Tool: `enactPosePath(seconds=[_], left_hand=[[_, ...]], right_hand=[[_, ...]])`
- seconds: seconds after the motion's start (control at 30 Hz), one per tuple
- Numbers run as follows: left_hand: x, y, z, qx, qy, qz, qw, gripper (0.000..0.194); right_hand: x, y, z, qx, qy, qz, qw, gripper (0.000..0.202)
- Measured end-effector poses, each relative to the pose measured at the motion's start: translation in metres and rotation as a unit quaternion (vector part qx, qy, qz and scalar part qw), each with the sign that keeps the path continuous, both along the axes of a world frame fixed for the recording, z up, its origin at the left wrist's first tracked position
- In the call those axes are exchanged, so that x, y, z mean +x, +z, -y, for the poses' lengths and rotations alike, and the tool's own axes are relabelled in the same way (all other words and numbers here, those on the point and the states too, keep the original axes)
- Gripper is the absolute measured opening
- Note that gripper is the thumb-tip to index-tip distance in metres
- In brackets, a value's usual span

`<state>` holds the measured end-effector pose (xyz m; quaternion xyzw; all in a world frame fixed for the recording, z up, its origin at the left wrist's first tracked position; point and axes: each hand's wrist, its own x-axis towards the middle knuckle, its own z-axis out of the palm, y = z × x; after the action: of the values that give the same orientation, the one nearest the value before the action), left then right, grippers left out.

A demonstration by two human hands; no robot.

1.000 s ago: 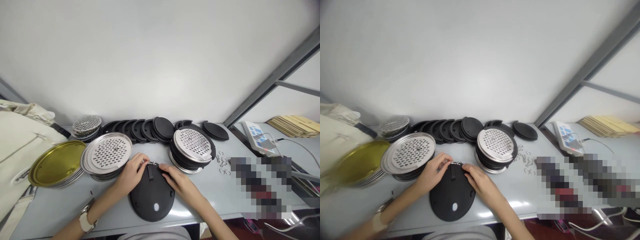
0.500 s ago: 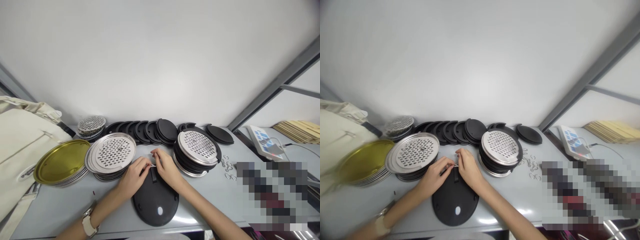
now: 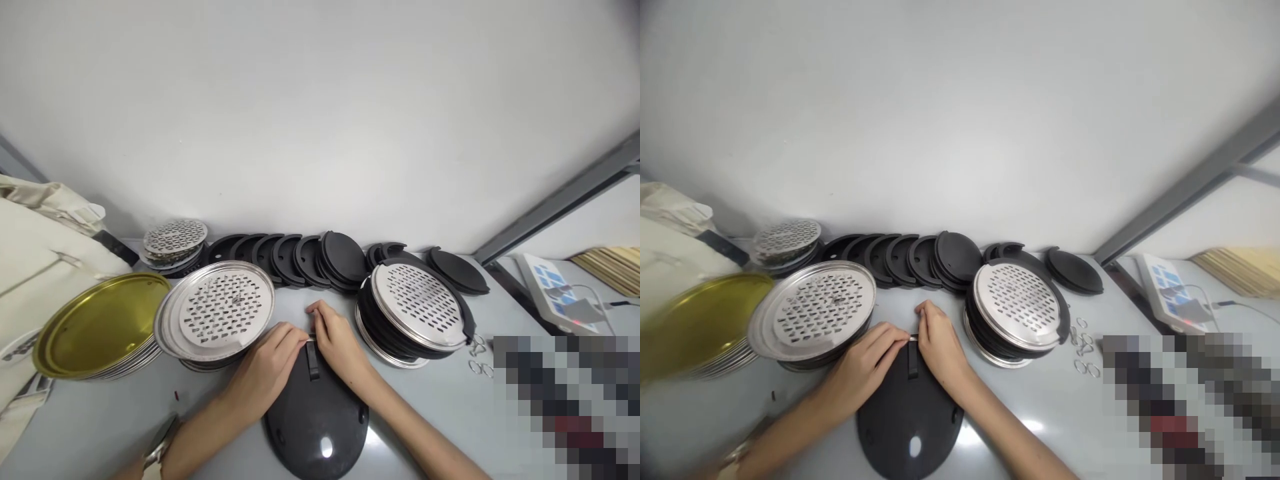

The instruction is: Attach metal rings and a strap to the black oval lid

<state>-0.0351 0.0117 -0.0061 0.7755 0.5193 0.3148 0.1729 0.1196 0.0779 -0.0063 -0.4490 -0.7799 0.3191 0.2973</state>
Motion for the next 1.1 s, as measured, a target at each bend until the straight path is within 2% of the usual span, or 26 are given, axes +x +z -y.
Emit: enactPosePath(seconds=[0.2, 0.37, 0.53, 0.73, 1.1], left_hand=[[-0.001, -0.007, 0.000, 0.000, 0.004, 0.022, 1.000, 0.018], [-0.001, -0.010, 0.001, 0.006, 0.002, 0.032, 0.999, 0.018], [0.001, -0.009, 0.000, 0.025, 0.003, 0.050, 0.998, 0.018], [0.003, -0.007, -0.002, 0.020, 0.016, 0.085, 0.996, 0.017], [0.003, -0.008, -0.006, 0.018, -0.001, 0.129, 0.991, 0.017]], right_hand=[[-0.002, 0.006, 0.001, -0.029, -0.008, 0.010, 1.000, 0.032], [-0.003, -0.001, 0.000, 0.000, -0.017, 0.026, 1.000, 0.024], [-0.004, -0.006, 0.000, 0.016, -0.022, 0.054, 0.998, 0.020], [-0.003, -0.004, 0.001, -0.001, -0.021, 0.097, 0.995, 0.023], [-0.005, -0.002, -0.001, -0.004, -0.017, 0.110, 0.994, 0.016]])
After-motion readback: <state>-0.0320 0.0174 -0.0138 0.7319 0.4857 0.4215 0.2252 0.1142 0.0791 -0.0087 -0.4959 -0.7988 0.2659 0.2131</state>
